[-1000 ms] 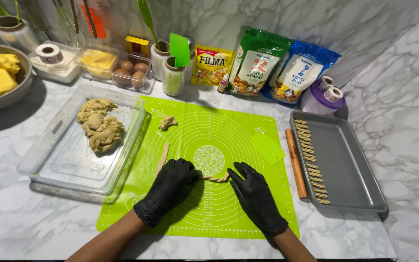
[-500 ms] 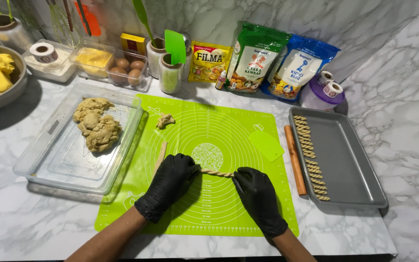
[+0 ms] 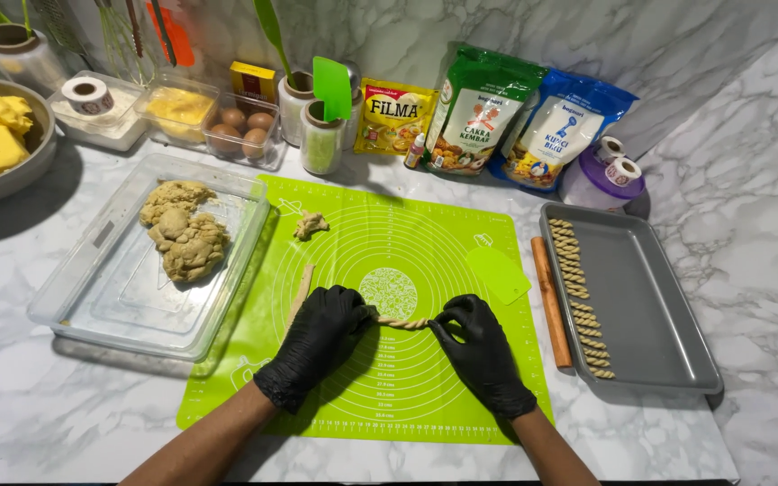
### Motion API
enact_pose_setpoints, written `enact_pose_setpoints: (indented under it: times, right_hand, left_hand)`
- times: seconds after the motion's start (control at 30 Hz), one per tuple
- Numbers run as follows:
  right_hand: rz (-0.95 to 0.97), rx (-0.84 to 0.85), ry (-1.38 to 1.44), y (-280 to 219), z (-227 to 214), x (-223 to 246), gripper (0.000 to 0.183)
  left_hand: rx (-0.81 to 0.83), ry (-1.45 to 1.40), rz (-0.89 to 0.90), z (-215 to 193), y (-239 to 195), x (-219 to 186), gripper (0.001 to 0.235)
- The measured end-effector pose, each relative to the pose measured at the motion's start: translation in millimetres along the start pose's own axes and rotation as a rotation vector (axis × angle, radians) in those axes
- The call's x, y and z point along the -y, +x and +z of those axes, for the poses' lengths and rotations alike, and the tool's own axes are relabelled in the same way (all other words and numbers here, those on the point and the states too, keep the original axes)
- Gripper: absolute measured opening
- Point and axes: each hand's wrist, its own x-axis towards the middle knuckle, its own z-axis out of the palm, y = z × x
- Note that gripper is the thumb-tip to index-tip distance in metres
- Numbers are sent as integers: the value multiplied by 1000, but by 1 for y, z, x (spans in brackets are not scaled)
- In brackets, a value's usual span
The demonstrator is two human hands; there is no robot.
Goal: The person shapes small pieces of dough into thin strips on a green silicone mat, twists them together, and places the finished items onto a metal baking tray. The person repeats this process with multiple pieces of dough throughout the video.
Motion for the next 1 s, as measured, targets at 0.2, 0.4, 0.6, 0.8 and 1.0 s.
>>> enact_pose_setpoints:
  times: [0.2,0.4,0.6,0.8,1.0]
  right_hand:
    - [99,-112,194,10,17,-9,8]
    - [-87,-30,-132,-10,16,-23,17]
    - [-231,184,-310,-7,-5,7,49]
    - [-176,306,-384,15,4,0,59]
    - [-193,281,-512,31,33,-30,63]
  left_hand:
    - [-50,256,40,-8,1,-5,20]
    - [-68,272,47,7,-10,-5,24]
    - [-40,225,93,1,-5,-2,16]
    - [-98,247,36,15,1,14,17]
    - [-140,256,-43,-17,13,7,11]
